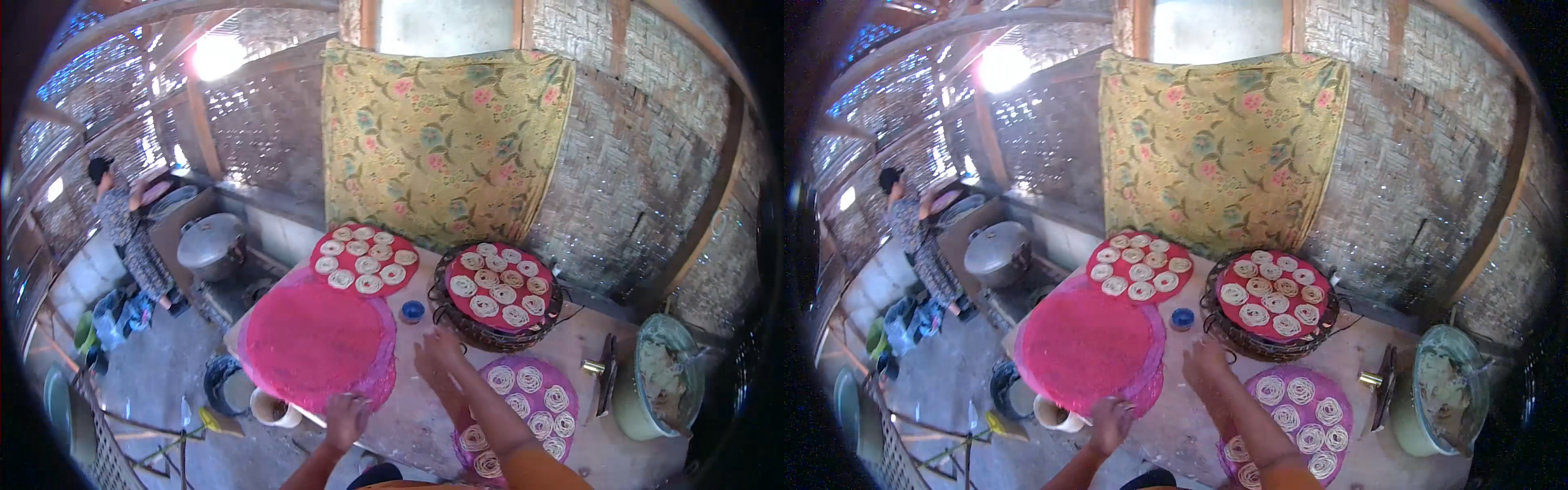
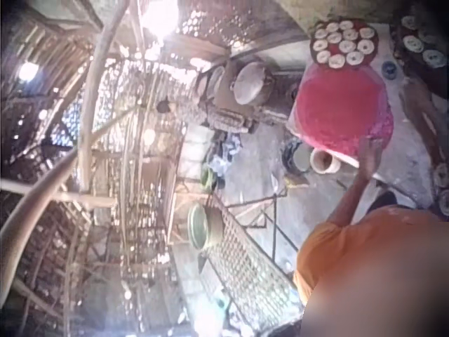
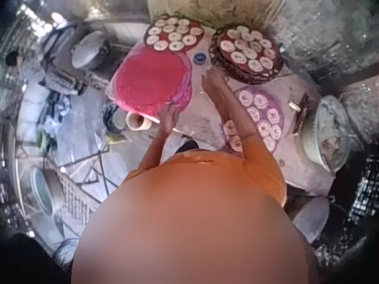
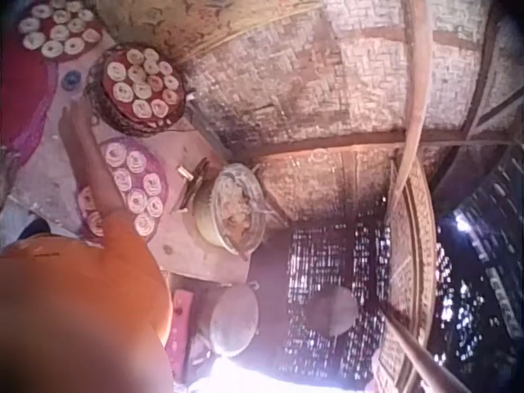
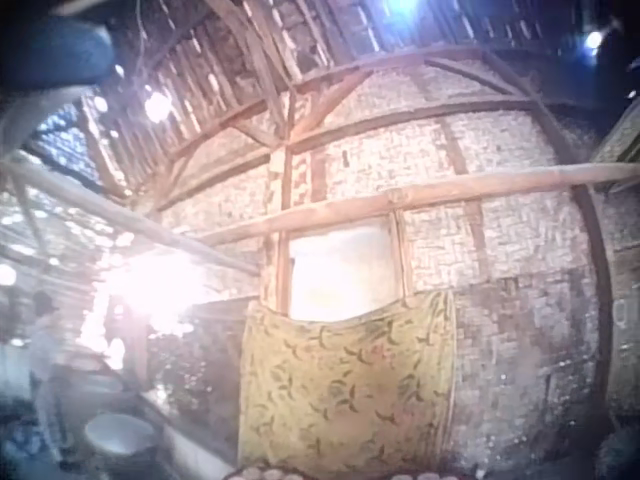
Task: The person uses a manual extrusion tool to squeeze out dough into spiral patterns onto circular mats, refilling the tool by hand from a large plastic basin.
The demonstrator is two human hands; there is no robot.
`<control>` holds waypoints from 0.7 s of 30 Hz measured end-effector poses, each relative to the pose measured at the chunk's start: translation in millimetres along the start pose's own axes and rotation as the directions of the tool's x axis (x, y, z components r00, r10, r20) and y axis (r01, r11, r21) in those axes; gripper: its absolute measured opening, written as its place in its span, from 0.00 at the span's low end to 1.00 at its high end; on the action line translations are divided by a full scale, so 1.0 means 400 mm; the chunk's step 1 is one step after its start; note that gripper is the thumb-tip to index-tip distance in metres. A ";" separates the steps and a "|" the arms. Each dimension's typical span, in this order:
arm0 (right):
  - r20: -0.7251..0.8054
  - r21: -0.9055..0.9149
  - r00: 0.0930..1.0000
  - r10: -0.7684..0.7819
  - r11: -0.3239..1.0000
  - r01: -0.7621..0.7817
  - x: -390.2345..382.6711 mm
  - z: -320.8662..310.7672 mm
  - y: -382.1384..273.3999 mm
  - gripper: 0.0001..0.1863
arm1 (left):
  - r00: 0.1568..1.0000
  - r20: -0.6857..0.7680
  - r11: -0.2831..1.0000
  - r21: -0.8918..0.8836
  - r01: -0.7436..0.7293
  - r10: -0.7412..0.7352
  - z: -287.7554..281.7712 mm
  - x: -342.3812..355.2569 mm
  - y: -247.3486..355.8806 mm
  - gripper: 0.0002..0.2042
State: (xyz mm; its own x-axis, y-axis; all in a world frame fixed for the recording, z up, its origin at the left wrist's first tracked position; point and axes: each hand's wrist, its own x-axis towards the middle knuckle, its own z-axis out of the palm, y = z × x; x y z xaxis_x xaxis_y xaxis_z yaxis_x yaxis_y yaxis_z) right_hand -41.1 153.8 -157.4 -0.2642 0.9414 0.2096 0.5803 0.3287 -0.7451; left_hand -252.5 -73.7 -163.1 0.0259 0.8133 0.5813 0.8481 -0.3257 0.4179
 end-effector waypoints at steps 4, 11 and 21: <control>-0.354 -0.162 0.922 0.156 0.961 -0.225 0.163 0.142 0.023 0.14 | 0.999 -0.024 0.992 0.128 -0.019 0.022 -0.093 0.073 -0.141 0.10; -0.138 -0.105 0.960 0.243 0.960 -0.258 0.243 0.106 0.019 0.12 | 0.989 0.144 0.990 0.142 0.011 -0.032 -0.082 0.067 -0.233 0.08; -0.545 -0.474 0.831 -0.114 0.859 -0.193 0.695 -0.282 0.262 0.07 | 0.994 0.106 0.998 0.065 0.015 -0.022 -0.133 0.128 -0.210 0.08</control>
State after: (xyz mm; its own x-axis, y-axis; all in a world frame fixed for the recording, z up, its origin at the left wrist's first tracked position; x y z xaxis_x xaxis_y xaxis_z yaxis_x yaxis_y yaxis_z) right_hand 33.4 458.4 -105.9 0.1343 0.7858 0.6037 0.9146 0.1362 -0.3808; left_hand -350.6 -30.3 -131.2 0.0630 0.8666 0.4950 0.8811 -0.2812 0.3802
